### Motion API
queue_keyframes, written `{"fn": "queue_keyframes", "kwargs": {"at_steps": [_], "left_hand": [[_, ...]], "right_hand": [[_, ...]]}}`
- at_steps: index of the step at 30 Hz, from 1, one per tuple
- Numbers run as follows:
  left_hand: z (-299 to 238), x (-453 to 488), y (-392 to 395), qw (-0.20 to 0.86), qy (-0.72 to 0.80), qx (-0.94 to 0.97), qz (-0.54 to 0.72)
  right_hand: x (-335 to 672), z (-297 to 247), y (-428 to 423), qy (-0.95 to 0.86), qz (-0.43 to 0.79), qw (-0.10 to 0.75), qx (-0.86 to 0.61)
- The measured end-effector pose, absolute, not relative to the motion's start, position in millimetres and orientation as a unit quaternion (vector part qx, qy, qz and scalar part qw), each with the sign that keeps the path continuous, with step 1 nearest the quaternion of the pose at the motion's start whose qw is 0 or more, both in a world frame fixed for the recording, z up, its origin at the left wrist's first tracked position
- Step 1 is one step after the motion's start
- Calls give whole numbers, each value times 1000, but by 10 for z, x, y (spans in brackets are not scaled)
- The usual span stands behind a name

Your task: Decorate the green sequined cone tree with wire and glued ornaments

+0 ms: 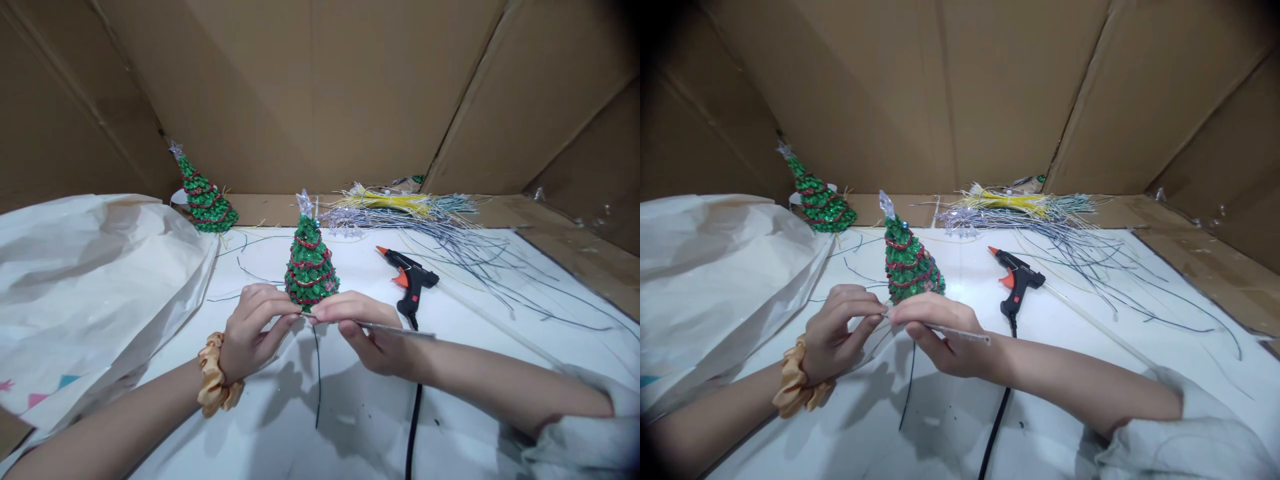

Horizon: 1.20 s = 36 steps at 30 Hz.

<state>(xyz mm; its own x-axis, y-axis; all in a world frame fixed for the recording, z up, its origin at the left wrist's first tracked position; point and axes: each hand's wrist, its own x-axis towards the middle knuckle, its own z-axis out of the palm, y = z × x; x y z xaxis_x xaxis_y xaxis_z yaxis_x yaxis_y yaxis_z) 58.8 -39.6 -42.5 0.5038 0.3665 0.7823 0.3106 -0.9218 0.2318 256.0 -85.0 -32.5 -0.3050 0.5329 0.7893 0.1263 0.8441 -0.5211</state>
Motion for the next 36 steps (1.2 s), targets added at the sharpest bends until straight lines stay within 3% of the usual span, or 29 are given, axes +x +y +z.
{"fn": "queue_keyframes", "kwargs": {"at_steps": [6,14,24,36], "left_hand": [[-465,580,-319,104,284,815,495],[-548,604,-157,216,300,812,451],[-550,683,-332,114,305,859,395],[-581,717,-377,106,303,864,387]], "right_hand": [[2593,-275,-825,-659,189,668,-291],[2597,-322,-608,-690,133,539,-464],[2530,-339,-622,-637,165,553,-511],[2482,-356,-672,-612,189,576,-508]]}}
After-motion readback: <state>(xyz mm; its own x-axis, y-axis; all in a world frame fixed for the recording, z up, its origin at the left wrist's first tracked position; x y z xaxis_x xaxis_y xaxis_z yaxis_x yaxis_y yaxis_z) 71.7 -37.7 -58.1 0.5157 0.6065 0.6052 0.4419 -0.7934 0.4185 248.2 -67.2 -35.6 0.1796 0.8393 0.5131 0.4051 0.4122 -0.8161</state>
